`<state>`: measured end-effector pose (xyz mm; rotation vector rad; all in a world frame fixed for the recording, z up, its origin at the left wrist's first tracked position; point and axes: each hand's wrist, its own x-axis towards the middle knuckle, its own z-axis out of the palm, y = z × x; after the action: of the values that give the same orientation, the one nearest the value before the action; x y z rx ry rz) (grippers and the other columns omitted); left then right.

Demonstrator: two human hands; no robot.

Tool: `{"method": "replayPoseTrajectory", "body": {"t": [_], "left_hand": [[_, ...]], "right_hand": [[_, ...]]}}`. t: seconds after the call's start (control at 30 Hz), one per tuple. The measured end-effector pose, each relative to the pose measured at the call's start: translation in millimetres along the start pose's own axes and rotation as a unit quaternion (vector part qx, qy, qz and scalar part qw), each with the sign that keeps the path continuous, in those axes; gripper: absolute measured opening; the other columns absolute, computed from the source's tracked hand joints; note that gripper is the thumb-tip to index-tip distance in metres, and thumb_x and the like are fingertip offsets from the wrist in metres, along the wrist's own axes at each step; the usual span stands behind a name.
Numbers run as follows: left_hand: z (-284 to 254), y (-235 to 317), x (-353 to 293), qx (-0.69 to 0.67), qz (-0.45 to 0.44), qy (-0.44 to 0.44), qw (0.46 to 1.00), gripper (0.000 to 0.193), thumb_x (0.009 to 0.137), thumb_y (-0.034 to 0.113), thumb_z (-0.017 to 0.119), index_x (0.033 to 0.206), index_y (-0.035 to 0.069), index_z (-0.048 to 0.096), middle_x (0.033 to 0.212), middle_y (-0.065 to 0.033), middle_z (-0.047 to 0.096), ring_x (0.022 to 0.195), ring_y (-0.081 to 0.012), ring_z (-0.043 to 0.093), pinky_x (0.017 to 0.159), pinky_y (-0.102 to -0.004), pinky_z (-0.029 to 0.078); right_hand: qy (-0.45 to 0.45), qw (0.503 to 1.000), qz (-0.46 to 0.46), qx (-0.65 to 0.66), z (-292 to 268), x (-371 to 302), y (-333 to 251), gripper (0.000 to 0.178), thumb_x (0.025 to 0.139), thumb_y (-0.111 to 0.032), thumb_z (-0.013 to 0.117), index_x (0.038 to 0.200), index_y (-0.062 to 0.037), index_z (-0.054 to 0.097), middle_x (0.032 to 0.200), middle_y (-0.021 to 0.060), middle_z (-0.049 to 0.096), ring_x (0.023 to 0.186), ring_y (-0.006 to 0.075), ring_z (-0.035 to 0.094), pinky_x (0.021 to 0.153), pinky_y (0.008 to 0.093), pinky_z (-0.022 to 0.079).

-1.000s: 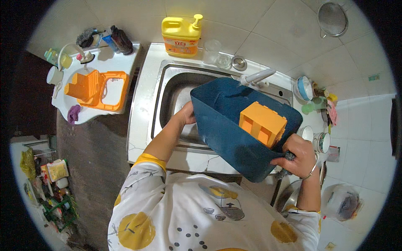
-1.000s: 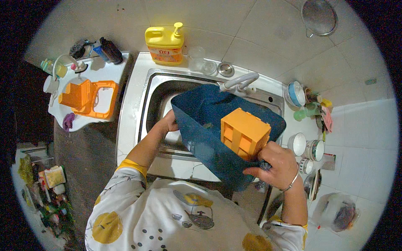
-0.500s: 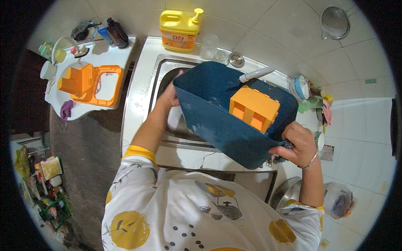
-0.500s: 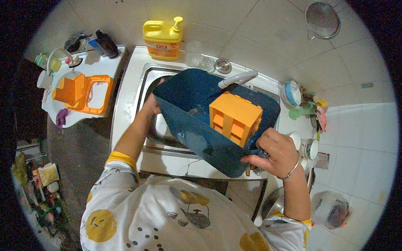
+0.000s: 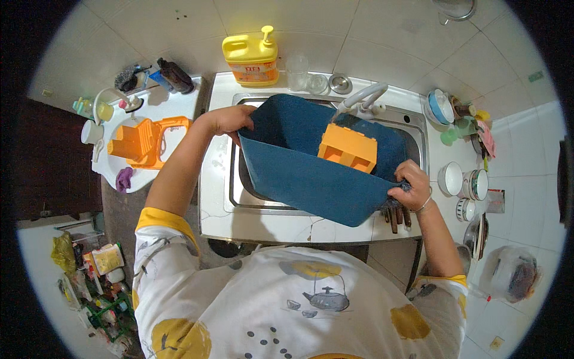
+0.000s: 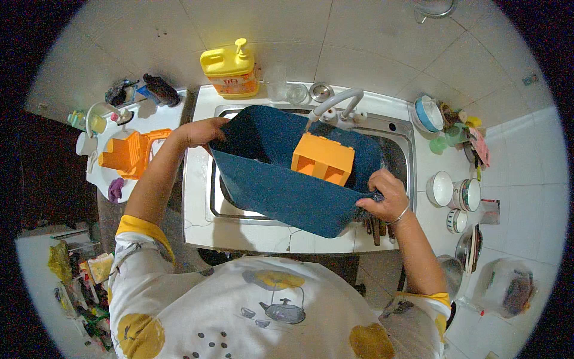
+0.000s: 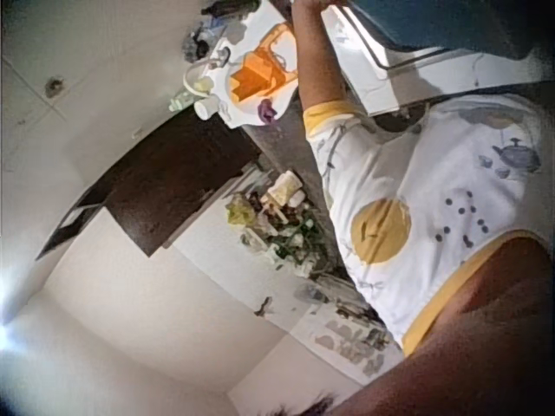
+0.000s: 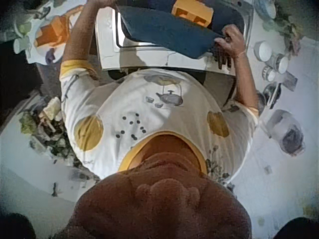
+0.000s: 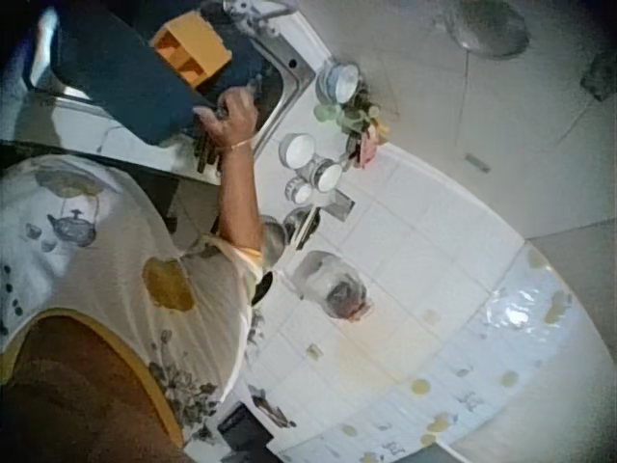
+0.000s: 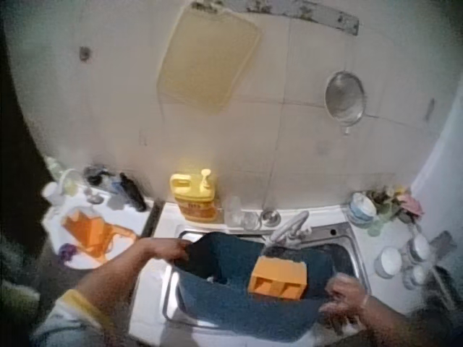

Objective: The person washes a blue plastic container with an orange insert in a kitchen sink using a steel wool scrubber and running water. After rinsing, the person places the container on a drying rack and wipes the sink area with a purple cloth.

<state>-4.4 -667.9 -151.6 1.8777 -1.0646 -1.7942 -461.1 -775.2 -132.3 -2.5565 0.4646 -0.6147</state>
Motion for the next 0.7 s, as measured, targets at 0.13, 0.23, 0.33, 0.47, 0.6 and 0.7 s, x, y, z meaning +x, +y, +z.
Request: {"method": "replayPoseTrajectory", "body": {"t": [0.13,0.23,0.33,0.47,0.6,0.7], "left_hand": [[-2.4,44.5,-34.8,0.038,-0.03,0.009,0.999,0.054,0.08,0.005,0.05,0.132,0.002,0.037,0.103,-0.0152,0.061,0.077,-0.0232,0.066,0.063,-0.0375,0.06],[-8.9,54.2,-51.2,0.076,-0.034,0.033,0.996,0.055,0.079,0.005,0.051,0.133,0.0,0.038,0.105,-0.0165,0.061,0.079,-0.0244,0.066,0.062,-0.0373,0.06],[-17.4,68.0,-67.2,0.103,-0.043,0.033,0.993,0.046,0.081,0.007,0.047,0.125,-0.004,0.039,0.102,-0.0227,0.059,0.079,-0.0295,0.067,0.059,-0.0362,0.06],[-32.4,77.2,-76.0,0.121,-0.077,0.013,0.99,0.04,0.083,0.008,0.047,0.12,-0.005,0.043,0.104,-0.0203,0.057,0.08,-0.0311,0.066,0.059,-0.0384,0.06],[-26.1,86.2,-79.2,0.121,-0.113,0.035,0.986,0.045,0.08,0.004,0.051,0.125,-0.001,0.048,0.115,-0.0118,0.05,0.093,-0.0264,0.062,0.064,-0.0367,0.06],[-13.3,82.9,-83.4,0.108,-0.096,0.076,0.987,0.05,0.078,0.001,0.052,0.127,0.001,0.046,0.111,-0.0095,0.055,0.093,-0.0214,0.061,0.066,-0.0315,0.057]], "right_hand": [[0.101,0.995,0.002,0.025,20.6,-15.9,20.2,0.05,0.075,-0.048,0.069,0.077,-0.0019,0.052,0.087,0.015,0.058,0.076,0.0305,0.057,0.066,0.0351,0.047],[0.121,0.991,0.013,0.05,29.1,-14.4,14.8,0.05,0.077,-0.049,0.067,0.077,-0.0012,0.052,0.092,0.0171,0.058,0.081,0.0318,0.057,0.071,0.0365,0.047],[0.127,0.988,0.032,0.085,36.6,-13.5,10.8,0.046,0.076,-0.045,0.068,0.075,-0.0019,0.052,0.087,0.0159,0.058,0.079,0.0309,0.057,0.071,0.0364,0.046],[0.124,0.979,0.064,0.152,37.8,-4.3,11.6,0.041,0.074,-0.038,0.07,0.074,-0.0021,0.051,0.082,0.0141,0.058,0.076,0.0289,0.057,0.07,0.0361,0.047],[0.159,0.974,0.054,0.149,40.5,-0.2,24.4,0.037,0.075,-0.034,0.069,0.079,-0.0015,0.053,0.091,0.0145,0.059,0.083,0.0286,0.058,0.072,0.0347,0.047],[0.221,0.955,0.106,0.169,49.4,1.1,26.1,0.038,0.077,-0.03,0.068,0.099,-0.0011,0.055,0.11,0.0141,0.06,0.101,0.0256,0.057,0.076,0.0321,0.047]]}}
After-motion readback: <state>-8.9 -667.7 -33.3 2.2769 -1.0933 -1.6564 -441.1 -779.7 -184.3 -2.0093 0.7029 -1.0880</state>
